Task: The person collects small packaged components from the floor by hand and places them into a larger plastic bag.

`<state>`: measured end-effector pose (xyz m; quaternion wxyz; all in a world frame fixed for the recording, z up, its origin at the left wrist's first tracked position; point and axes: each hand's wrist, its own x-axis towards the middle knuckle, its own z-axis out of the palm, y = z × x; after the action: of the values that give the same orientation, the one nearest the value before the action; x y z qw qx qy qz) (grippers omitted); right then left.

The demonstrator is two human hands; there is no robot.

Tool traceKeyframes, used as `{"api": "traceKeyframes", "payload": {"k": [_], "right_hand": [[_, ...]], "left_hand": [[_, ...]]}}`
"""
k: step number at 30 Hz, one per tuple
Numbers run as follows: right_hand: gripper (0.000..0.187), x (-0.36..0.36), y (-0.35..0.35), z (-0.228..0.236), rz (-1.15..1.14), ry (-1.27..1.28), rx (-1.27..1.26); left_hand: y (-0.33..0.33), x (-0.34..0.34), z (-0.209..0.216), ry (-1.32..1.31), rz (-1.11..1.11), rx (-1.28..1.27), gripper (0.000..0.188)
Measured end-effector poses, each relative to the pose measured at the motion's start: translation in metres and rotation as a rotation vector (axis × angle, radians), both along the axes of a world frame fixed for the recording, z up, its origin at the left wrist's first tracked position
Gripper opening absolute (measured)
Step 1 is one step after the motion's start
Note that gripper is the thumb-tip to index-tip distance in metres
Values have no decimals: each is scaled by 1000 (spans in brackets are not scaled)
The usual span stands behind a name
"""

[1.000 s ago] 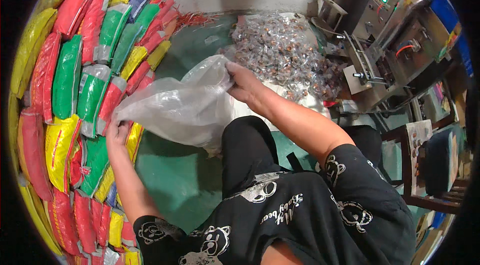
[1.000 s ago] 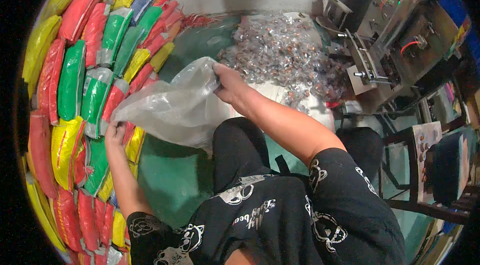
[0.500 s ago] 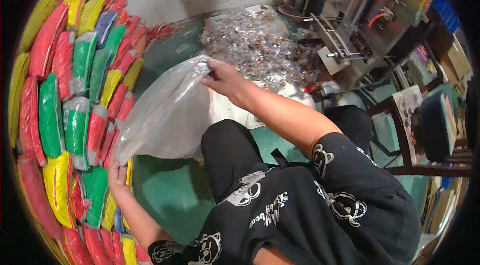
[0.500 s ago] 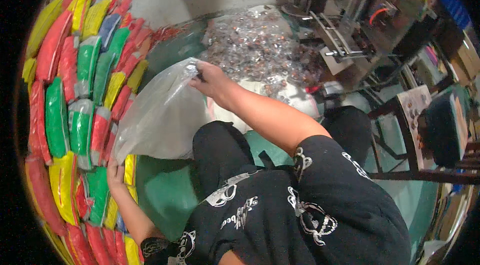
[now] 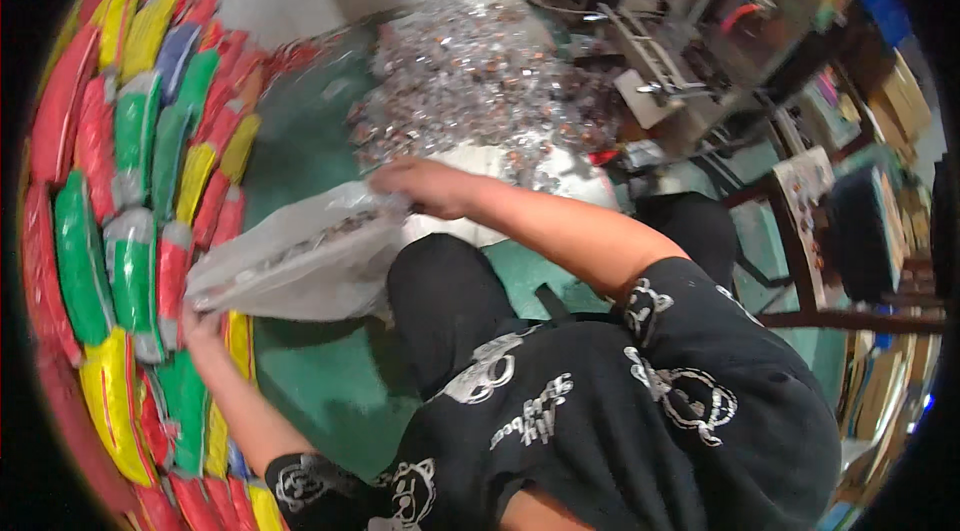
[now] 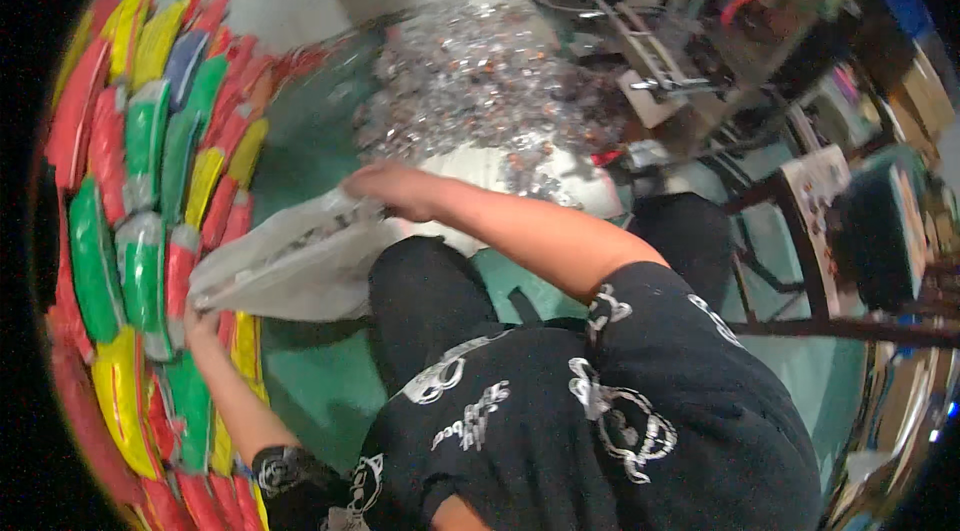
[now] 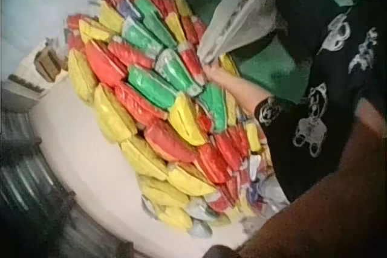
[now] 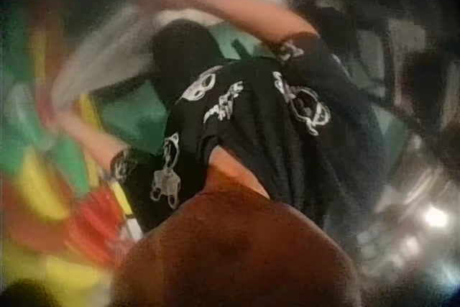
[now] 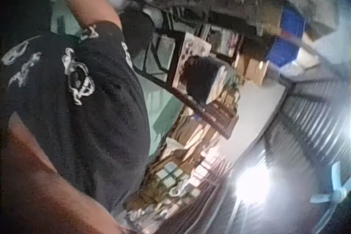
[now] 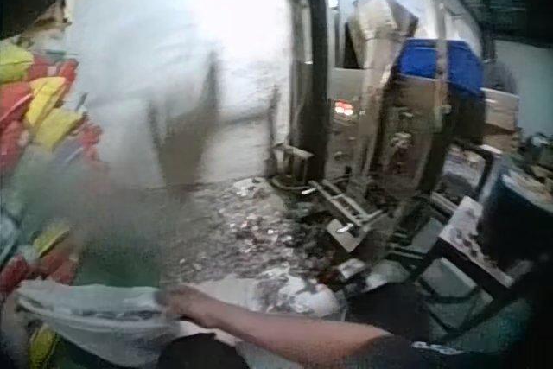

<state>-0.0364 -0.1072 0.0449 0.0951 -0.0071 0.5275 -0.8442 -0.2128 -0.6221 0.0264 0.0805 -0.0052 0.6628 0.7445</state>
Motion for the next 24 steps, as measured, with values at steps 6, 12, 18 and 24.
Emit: {"api": "traceKeyframes", "payload": {"k": [6, 12, 18, 24], "right_hand": [[29, -41, 35, -8, -161, -60, -679], [32, -33, 10, -20, -385, 412, 540], [21, -52, 5, 1, -412, -522, -626], [23, -41, 10, 29, -1003, 248, 1145]], "left_hand": [[39, 27, 3, -349, 70, 189, 42], [58, 74, -14, -261, 196, 474, 41], [58, 52, -18, -91, 408, 714, 38], [78, 57, 43, -162, 175, 503, 46]]}}
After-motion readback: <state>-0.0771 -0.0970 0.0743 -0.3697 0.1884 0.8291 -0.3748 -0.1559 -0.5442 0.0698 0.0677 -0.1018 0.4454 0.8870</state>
